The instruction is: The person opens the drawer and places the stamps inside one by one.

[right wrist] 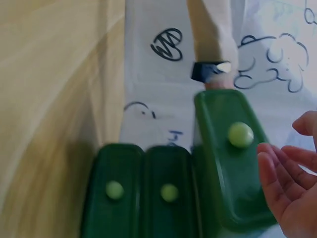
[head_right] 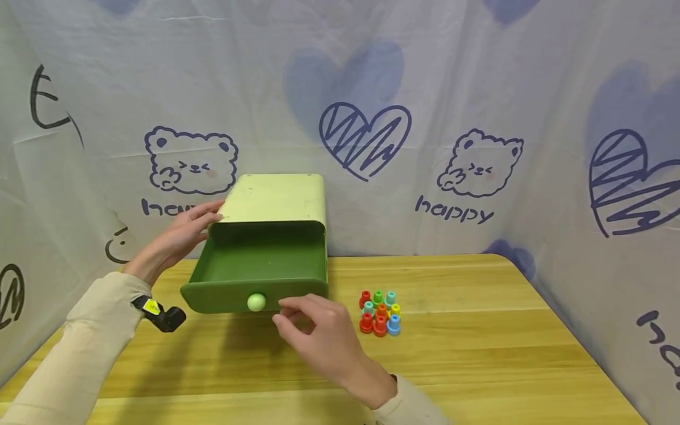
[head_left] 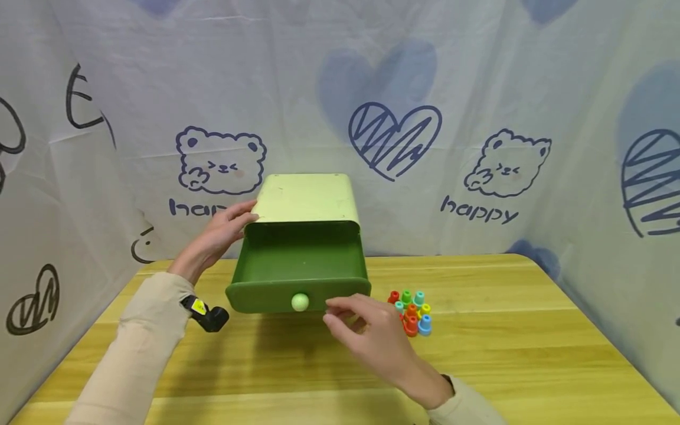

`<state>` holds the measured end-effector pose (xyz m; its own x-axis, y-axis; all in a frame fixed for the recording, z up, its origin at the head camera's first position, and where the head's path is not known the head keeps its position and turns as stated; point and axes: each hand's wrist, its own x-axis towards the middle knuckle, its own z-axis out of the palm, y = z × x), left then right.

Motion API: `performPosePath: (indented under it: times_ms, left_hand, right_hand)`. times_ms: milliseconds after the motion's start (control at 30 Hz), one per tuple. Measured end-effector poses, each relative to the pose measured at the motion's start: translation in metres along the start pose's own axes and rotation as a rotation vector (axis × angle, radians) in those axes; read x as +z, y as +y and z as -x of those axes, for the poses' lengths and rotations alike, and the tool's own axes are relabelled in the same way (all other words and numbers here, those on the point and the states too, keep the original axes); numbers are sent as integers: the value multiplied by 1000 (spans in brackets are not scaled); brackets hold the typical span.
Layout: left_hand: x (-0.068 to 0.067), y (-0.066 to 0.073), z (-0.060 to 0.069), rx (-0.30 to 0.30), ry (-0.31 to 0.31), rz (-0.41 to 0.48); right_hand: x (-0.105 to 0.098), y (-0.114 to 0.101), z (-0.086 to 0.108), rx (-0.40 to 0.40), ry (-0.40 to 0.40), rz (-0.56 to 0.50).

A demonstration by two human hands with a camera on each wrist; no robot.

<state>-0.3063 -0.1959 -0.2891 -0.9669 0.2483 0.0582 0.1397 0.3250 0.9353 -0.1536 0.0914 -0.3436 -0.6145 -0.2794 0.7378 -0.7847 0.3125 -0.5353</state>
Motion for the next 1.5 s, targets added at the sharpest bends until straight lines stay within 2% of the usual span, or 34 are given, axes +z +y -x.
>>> performPosePath:
  times_ms: [167,267,367,567,667,1033,1333,1500]
  left_hand:
    - [3,-3,-1,-8,15,24]
    - [5,-4,-1,-5,24,41]
    - [6,-5,-1,-4,31,46]
    - [6,-4,0,1,37,45]
    - [7,-3,0,-3,33,47]
    - [3,-3,0,10,39,71]
    - [1,-3,1,6,33,56]
    - [2,-2,0,-2,28,38]
  right_hand:
    - [-29,3,1,-58,44,53]
    - [-46,9,2,-9,49,100]
    - [-61,16,4,113,25,132]
    - [-78,32,15,440,-53,145]
    - [-81,41,21,530,-82,165]
    - [-97,89,35,595,-82,298]
    - [-99,115,48,711,-118,268]
    - [-96,124,54,747,-133,270]
